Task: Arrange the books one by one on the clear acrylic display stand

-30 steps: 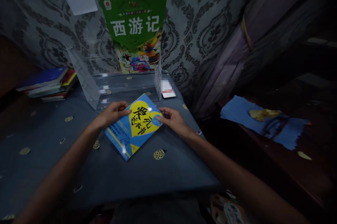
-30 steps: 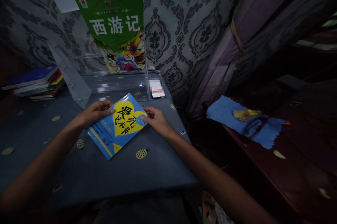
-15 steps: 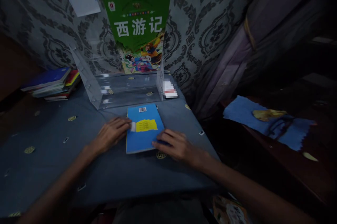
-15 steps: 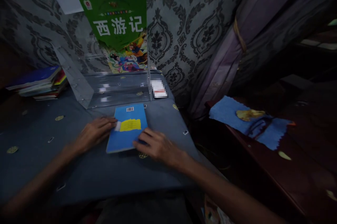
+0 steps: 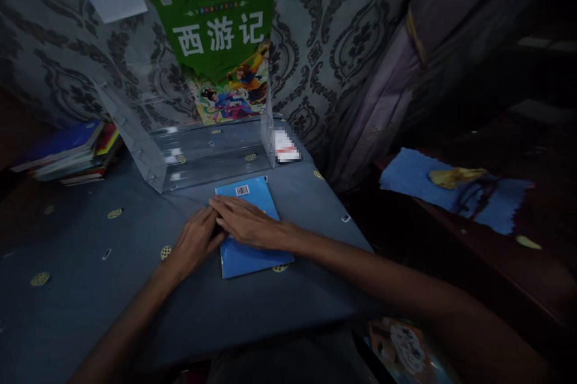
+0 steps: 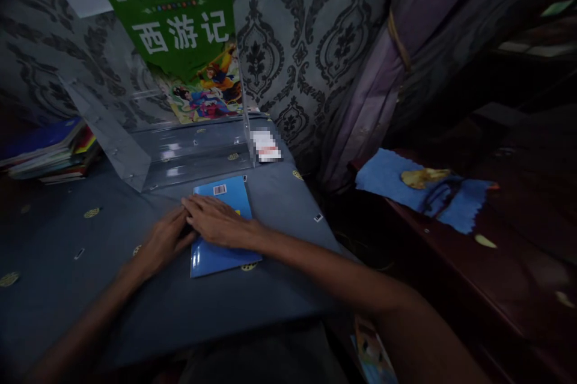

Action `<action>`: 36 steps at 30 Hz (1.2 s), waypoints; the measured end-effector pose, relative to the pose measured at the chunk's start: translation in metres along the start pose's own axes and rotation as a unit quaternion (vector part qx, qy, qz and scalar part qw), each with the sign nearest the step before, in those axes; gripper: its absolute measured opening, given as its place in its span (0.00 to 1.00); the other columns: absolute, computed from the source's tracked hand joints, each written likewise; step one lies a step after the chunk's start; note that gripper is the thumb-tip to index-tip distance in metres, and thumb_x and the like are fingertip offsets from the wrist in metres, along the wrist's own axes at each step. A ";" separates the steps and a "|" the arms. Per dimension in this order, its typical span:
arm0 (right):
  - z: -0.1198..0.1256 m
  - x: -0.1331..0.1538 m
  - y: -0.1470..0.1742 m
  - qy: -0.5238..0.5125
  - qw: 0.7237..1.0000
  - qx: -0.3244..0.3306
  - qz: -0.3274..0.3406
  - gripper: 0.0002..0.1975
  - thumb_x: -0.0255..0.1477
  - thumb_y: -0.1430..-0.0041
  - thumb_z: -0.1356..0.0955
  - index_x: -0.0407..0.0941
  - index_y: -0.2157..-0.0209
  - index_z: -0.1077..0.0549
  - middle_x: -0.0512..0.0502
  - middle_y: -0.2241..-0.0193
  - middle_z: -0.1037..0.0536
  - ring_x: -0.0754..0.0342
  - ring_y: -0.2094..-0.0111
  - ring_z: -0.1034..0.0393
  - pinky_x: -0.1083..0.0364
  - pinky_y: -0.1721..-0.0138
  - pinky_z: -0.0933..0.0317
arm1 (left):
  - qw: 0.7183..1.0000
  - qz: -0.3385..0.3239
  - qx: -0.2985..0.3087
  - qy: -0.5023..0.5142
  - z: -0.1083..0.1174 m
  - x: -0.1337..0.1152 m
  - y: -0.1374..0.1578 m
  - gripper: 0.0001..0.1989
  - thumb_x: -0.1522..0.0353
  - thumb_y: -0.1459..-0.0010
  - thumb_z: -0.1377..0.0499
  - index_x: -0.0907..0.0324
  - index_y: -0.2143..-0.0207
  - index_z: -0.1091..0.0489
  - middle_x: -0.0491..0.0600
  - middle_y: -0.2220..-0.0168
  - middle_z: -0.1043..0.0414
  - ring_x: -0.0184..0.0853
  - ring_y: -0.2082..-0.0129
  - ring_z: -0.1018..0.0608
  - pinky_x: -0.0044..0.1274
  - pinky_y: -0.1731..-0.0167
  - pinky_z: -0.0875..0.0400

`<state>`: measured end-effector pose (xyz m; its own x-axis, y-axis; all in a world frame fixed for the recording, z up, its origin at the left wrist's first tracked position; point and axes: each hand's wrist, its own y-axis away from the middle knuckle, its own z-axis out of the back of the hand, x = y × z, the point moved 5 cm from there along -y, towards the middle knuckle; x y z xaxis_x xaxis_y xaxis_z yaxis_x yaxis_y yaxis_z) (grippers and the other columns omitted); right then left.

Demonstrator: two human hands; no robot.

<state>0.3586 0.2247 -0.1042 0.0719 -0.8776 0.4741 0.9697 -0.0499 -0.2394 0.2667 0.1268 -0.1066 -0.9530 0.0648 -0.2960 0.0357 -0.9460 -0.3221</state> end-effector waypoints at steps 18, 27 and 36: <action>0.013 -0.099 0.045 0.047 0.987 -0.026 -0.153 0.30 0.39 0.27 0.44 0.40 0.30 0.45 0.36 0.27 0.47 0.44 0.27 0.53 0.36 0.28 0.58 | 0.994 -0.006 0.031 -0.106 -0.010 -0.014 -0.011 0.18 0.64 0.30 0.49 0.58 0.43 0.29 0.59 0.48 0.27 0.47 0.51 0.25 0.41 0.52 0.28; 0.018 -0.092 0.046 0.051 0.985 -0.025 -0.160 0.30 0.37 0.27 0.43 0.37 0.30 0.44 0.35 0.28 0.47 0.44 0.27 0.53 0.39 0.28 0.59 | 0.975 -0.175 0.138 -0.023 -0.045 -0.100 0.000 0.22 0.66 0.27 0.51 0.52 0.34 0.37 0.56 0.34 0.35 0.45 0.32 0.36 0.48 0.32 0.46; 0.016 -0.079 0.052 0.093 0.981 -0.036 -0.163 0.26 0.31 0.28 0.40 0.40 0.33 0.38 0.36 0.30 0.41 0.43 0.27 0.54 0.36 0.29 0.55 | 0.975 -0.194 0.109 -0.027 -0.049 -0.095 0.006 0.22 0.72 0.30 0.49 0.53 0.35 0.36 0.55 0.36 0.32 0.43 0.32 0.34 0.47 0.34 0.39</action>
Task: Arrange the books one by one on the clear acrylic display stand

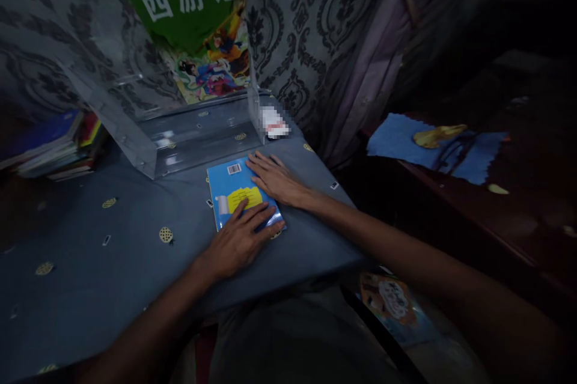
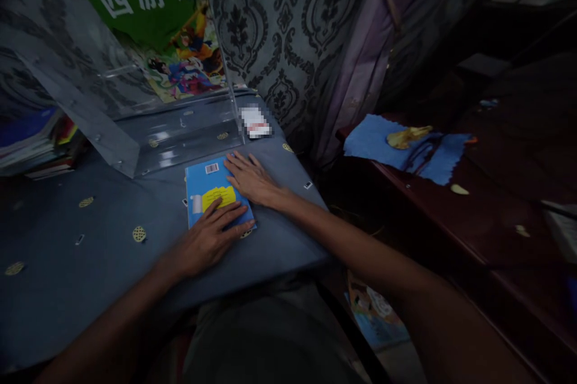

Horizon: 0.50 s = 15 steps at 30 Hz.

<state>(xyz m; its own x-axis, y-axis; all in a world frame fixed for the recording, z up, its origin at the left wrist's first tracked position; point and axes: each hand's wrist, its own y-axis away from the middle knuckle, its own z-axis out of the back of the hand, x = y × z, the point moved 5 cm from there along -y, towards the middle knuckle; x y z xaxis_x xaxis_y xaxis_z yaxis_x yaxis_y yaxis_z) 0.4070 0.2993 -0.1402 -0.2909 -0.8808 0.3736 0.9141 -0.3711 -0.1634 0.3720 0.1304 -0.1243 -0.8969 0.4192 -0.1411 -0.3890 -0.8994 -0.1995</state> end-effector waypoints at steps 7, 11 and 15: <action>-0.004 0.025 0.072 0.020 0.996 -0.034 0.082 0.22 0.31 0.29 0.38 0.43 0.36 0.33 0.34 0.31 0.38 0.40 0.28 0.50 0.33 0.33 0.48 | 0.984 0.019 -0.147 0.099 0.026 0.006 0.013 0.16 0.72 0.31 0.48 0.56 0.44 0.29 0.55 0.52 0.22 0.39 0.49 0.22 0.36 0.45 0.26; -0.001 0.032 0.106 0.011 0.993 -0.048 0.107 0.25 0.30 0.29 0.37 0.45 0.33 0.37 0.35 0.32 0.36 0.42 0.30 0.44 0.35 0.33 0.44 | 0.966 0.195 -0.164 0.031 0.024 0.044 0.047 0.19 0.66 0.29 0.49 0.56 0.39 0.34 0.59 0.42 0.29 0.45 0.42 0.25 0.42 0.44 0.26; 0.003 0.035 0.119 -0.015 0.991 -0.059 0.123 0.32 0.31 0.32 0.33 0.44 0.30 0.43 0.34 0.31 0.38 0.44 0.30 0.45 0.39 0.33 0.42 | 0.954 0.252 -0.162 -0.020 0.009 0.069 0.073 0.23 0.64 0.28 0.52 0.53 0.32 0.42 0.59 0.36 0.33 0.47 0.37 0.28 0.45 0.41 0.28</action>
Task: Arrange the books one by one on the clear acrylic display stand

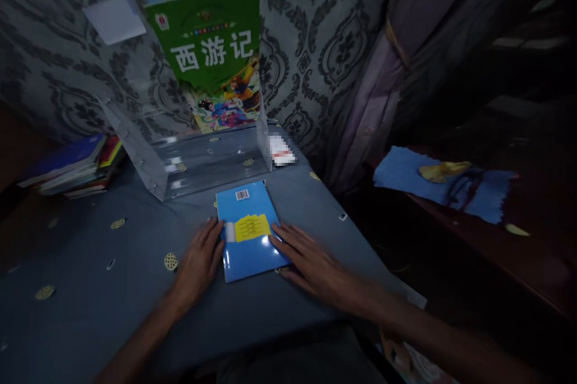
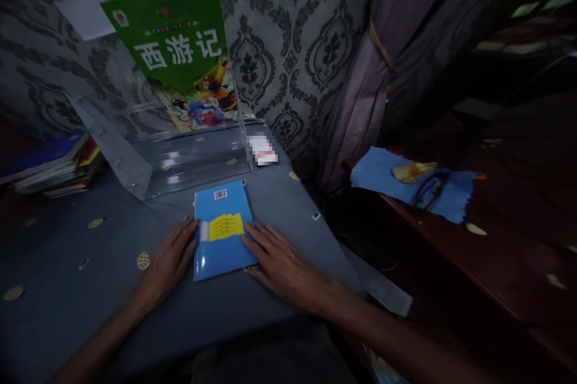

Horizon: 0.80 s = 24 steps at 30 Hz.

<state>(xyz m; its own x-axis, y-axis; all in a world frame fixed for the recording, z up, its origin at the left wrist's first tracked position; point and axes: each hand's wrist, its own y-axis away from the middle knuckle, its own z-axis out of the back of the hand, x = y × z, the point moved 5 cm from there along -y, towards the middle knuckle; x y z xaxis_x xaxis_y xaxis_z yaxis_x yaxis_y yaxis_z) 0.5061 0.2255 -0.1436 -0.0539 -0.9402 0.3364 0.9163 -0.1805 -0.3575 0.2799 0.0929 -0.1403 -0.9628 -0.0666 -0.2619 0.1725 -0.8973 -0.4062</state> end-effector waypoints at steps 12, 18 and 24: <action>-0.004 -0.019 0.000 -0.093 0.995 -0.025 -0.019 0.29 0.33 0.34 0.29 0.50 0.34 0.35 0.38 0.33 0.34 0.45 0.31 0.42 0.41 0.35 0.38 | 0.998 -0.058 -0.013 -0.004 -0.002 0.004 0.000 0.36 0.76 0.33 0.54 0.46 0.26 0.58 0.55 0.35 0.32 0.43 0.35 0.29 0.41 0.41 0.25; 0.002 -0.028 -0.010 -0.087 0.994 -0.058 -0.017 0.27 0.36 0.32 0.31 0.50 0.34 0.35 0.39 0.33 0.33 0.47 0.31 0.41 0.42 0.35 0.37 | 0.998 -0.066 -0.016 -0.012 -0.005 0.009 -0.023 0.34 0.71 0.31 0.50 0.47 0.27 0.56 0.58 0.37 0.30 0.46 0.38 0.26 0.44 0.44 0.23; -0.002 -0.040 -0.013 -0.081 0.994 -0.068 -0.009 0.25 0.35 0.30 0.33 0.48 0.34 0.36 0.39 0.33 0.34 0.48 0.30 0.44 0.41 0.34 0.38 | 0.996 -0.080 -0.017 -0.032 -0.012 0.011 -0.034 0.32 0.71 0.31 0.51 0.52 0.28 0.53 0.60 0.38 0.29 0.46 0.39 0.25 0.42 0.45 0.23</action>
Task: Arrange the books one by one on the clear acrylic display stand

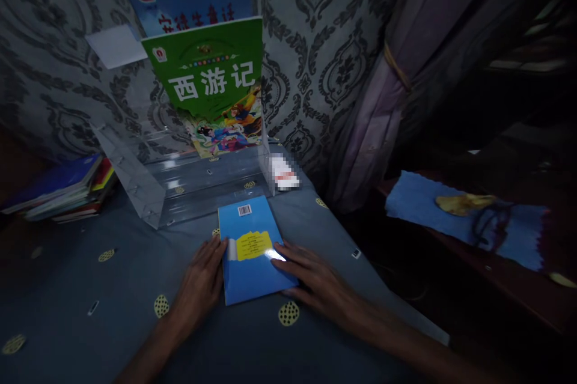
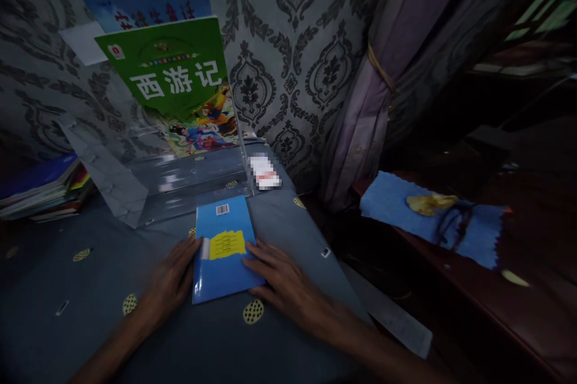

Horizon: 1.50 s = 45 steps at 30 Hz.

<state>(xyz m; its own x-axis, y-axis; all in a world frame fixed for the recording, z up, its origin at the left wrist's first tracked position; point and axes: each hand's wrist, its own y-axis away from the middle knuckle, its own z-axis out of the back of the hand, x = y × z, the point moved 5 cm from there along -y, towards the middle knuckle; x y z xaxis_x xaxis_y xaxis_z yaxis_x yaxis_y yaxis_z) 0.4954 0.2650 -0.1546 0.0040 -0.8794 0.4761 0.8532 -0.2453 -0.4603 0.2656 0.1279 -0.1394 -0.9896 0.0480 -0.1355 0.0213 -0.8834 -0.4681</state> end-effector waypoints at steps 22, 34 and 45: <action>-0.057 -0.015 -0.158 0.036 0.990 0.137 -0.023 0.23 0.29 0.27 0.41 0.36 0.35 0.36 0.31 0.33 0.35 0.47 0.29 0.46 0.43 0.28 0.52 | 0.993 0.089 -0.038 0.067 -0.022 0.033 -0.054 0.13 0.68 0.34 0.49 0.58 0.47 0.37 0.59 0.46 0.27 0.45 0.46 0.24 0.41 0.46 0.27; -0.011 -0.084 -0.107 -0.024 0.997 0.035 -0.064 0.23 0.36 0.29 0.37 0.41 0.38 0.31 0.37 0.36 0.30 0.45 0.32 0.40 0.38 0.32 0.45 | 0.998 0.065 0.019 0.018 -0.017 0.036 -0.060 0.20 0.67 0.33 0.50 0.62 0.42 0.33 0.62 0.41 0.30 0.49 0.36 0.32 0.47 0.37 0.37; -0.013 -0.086 -0.108 -0.028 0.997 0.035 -0.056 0.23 0.35 0.29 0.38 0.43 0.37 0.31 0.39 0.34 0.32 0.46 0.31 0.43 0.39 0.31 0.47 | 0.949 -0.191 0.225 0.111 -0.011 -0.081 -0.053 0.23 0.70 0.28 0.54 0.54 0.33 0.38 0.52 0.32 0.36 0.40 0.30 0.38 0.43 0.31 0.44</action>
<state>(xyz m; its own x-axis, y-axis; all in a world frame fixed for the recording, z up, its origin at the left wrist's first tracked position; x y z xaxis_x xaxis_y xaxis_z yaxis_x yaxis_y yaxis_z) 0.3964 0.3619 -0.1557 -0.0666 -0.8236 0.5633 0.8838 -0.3107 -0.3497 0.3458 0.1762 -0.1133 -0.8578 0.4574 -0.2345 -0.4448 -0.8892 -0.1072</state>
